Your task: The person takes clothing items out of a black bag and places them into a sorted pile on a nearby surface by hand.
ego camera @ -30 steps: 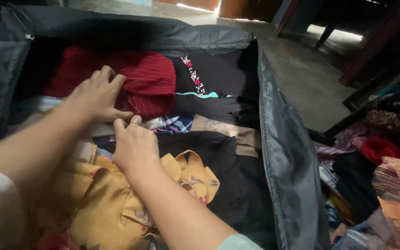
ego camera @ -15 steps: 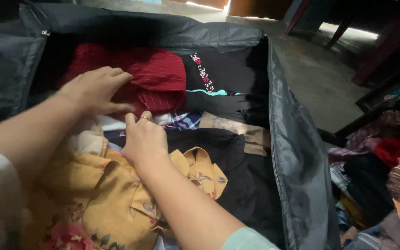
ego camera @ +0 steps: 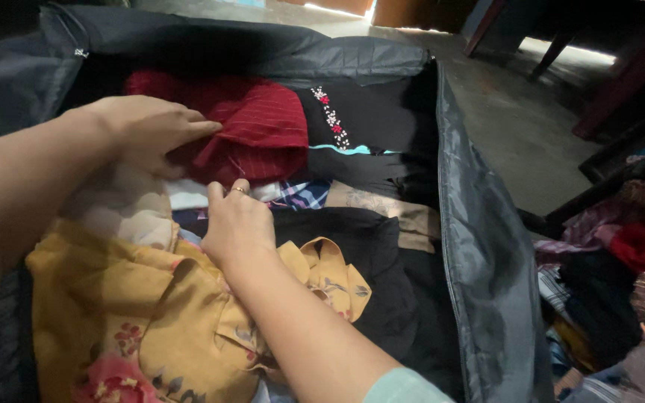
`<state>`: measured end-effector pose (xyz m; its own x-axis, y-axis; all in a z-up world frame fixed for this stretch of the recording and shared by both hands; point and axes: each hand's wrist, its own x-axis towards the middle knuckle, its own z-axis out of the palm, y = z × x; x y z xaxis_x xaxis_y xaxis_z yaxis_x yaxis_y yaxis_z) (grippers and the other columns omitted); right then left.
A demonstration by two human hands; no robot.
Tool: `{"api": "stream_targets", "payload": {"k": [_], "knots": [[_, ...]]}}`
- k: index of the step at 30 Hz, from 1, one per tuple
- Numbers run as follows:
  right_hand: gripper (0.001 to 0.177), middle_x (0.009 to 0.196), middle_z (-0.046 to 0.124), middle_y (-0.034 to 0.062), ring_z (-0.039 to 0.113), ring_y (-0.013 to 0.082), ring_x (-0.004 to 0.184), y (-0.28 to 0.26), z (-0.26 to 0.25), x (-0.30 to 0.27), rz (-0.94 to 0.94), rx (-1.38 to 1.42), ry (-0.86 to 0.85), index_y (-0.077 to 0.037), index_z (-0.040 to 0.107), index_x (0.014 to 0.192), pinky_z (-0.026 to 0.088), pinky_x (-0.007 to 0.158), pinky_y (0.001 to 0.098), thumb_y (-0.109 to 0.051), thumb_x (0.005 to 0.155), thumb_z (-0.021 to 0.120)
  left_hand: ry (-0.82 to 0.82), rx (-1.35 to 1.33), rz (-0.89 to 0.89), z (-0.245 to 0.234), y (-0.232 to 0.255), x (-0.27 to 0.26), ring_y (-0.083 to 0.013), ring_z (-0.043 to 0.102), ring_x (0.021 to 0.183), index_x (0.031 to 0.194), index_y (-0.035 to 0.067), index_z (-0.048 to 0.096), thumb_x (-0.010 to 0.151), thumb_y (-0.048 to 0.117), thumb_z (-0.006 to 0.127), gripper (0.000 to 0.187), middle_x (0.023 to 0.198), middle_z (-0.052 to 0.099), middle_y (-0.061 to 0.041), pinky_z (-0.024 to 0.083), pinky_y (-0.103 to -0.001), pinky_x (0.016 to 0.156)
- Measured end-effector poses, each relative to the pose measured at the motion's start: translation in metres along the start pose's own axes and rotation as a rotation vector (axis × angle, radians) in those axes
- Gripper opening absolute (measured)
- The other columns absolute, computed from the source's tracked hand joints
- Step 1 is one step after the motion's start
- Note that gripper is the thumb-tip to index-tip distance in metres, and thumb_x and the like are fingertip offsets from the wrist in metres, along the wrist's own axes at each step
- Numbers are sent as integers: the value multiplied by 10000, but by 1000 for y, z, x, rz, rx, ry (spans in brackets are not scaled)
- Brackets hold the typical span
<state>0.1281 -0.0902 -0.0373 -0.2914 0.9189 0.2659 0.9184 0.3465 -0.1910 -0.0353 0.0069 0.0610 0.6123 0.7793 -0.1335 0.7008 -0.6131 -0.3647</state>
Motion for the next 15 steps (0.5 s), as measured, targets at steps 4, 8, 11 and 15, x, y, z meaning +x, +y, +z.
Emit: {"api": "stream_targets", "payload": {"k": [4, 8, 11, 15], "knots": [[554, 1157, 605, 253, 741, 358, 878, 1, 5, 1, -17, 24, 55, -68, 562, 1206, 615, 707, 412, -301, 750, 773, 19, 61, -116, 25, 7, 15, -323, 705, 1139, 1500, 109, 512, 877, 451, 652, 724, 1246, 721, -137, 577, -446, 964], [729, 1178, 631, 245, 744, 346, 929, 7, 3, -1, -42, 32, 33, -43, 581, 1248, 608, 761, 438, -567, 785, 788, 82, -485, -532, 25, -4, 53, -372, 686, 1168, 1376, 161, 692, 806, 597, 659, 719, 1288, 719, -198, 533, -501, 1024], [946, 1177, 645, 244, 738, 332, 955, 6, -5, 4, -33, -3, -44, -44, 558, 1328, 611, 762, 422, -619, 626, 824, 59, -984, -638, -5, -24, 95, -413, 664, 1180, 1356, 99, 691, 823, 808, 562, 896, 1315, 692, -238, 512, -548, 1014], [943, 1151, 669, 226, 736, 326, 989, 15, -17, 14, -47, 25, -112, -39, 579, 1282, 605, 800, 419, -628, 593, 836, 330, -708, -512, -44, 11, 131, -450, 662, 1210, 1516, 31, 475, 768, 833, 647, 1110, 1301, 657, -304, 531, -512, 1027]]}}
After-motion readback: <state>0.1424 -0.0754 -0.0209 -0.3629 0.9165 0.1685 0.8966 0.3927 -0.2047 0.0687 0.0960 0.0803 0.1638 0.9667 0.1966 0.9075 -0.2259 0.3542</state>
